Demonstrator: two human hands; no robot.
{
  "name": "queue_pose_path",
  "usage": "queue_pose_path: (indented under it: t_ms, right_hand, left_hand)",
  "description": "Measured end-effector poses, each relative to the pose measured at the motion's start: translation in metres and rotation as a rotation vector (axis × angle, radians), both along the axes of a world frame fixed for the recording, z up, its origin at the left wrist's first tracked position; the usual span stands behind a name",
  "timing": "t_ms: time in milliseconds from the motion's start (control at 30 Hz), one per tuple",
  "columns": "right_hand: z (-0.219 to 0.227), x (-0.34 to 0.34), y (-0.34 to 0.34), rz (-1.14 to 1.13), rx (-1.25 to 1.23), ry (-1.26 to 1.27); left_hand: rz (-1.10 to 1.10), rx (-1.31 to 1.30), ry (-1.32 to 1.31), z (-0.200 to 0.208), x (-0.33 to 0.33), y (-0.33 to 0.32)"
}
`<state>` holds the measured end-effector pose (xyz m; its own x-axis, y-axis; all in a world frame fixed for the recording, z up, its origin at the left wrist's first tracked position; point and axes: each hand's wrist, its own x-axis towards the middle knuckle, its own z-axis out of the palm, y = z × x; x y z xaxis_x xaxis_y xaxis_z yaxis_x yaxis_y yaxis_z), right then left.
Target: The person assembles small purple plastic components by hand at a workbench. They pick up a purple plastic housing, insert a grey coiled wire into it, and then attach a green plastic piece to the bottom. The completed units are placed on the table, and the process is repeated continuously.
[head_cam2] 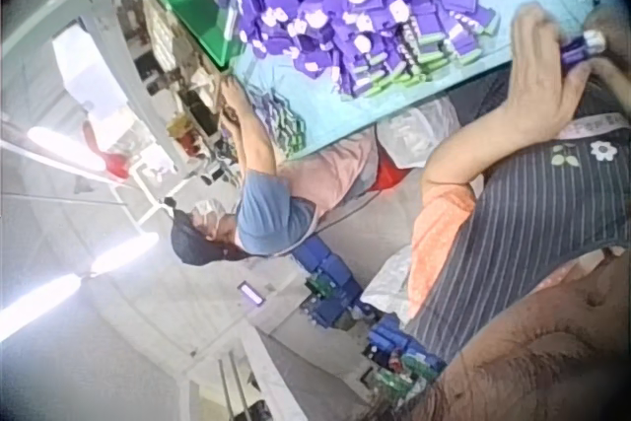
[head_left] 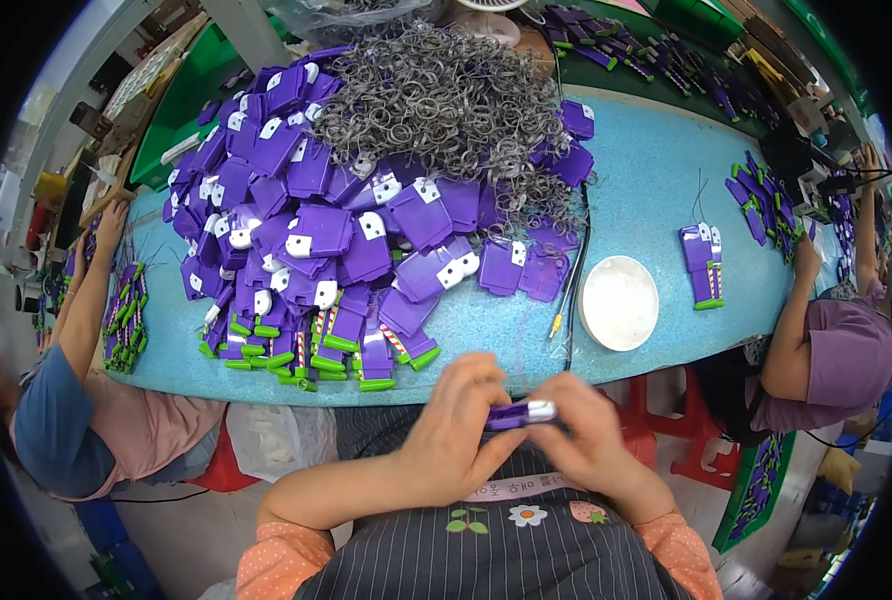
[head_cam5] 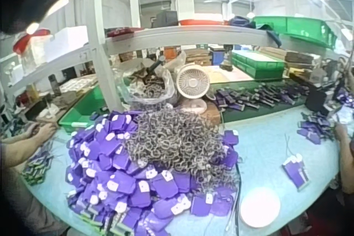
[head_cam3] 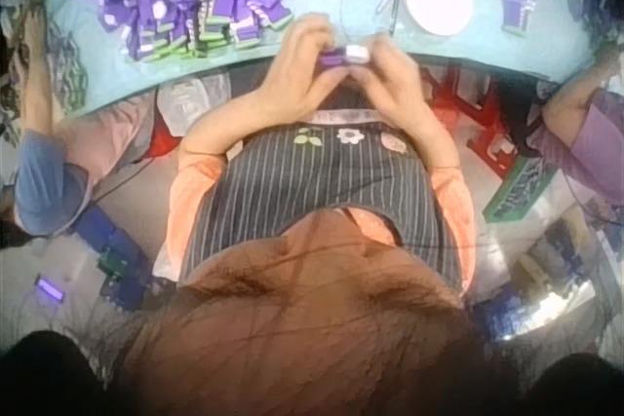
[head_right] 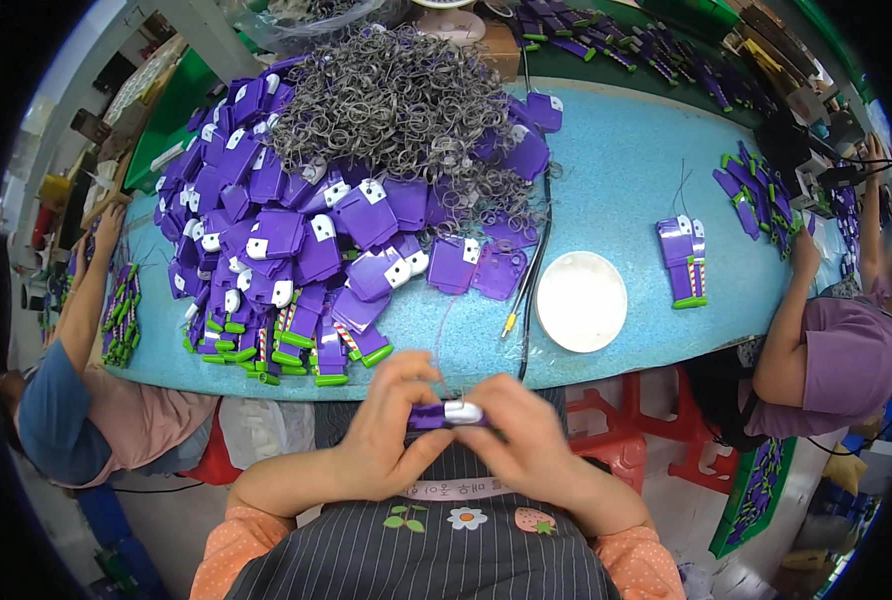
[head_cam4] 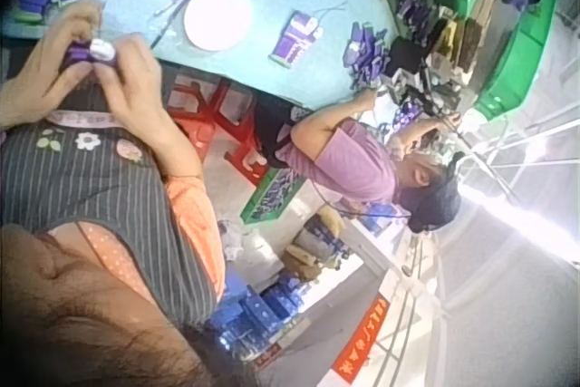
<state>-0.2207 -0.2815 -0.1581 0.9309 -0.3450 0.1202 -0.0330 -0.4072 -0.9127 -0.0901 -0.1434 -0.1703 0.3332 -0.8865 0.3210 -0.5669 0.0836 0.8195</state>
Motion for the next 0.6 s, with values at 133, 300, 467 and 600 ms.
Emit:
queue_pose_path:
  t_ms: [133, 300, 467, 600]
  right_hand:
    - [0.020, -0.016, -0.076, -0.661, 0.177, -0.314]
    - [-0.029, -0.029, -0.199, -0.784, -0.240, -0.180]
    - [-0.056, -0.033, -0.211, -0.932, -1.061, 0.270]
    - [-0.034, -0.029, -0.173, -0.924, -0.868, 0.082]
  left_hand:
    - [0.349, 0.219, -0.514, 0.000, 0.042, -0.020]
    - [0.463, 0.297, -0.728, -0.021, 0.071, -0.039]
    - [0.438, 0.103, -0.590, -0.002, 0.072, -0.026]
    - [0.177, -0.030, 0.810, 0.010, 0.037, 0.000]
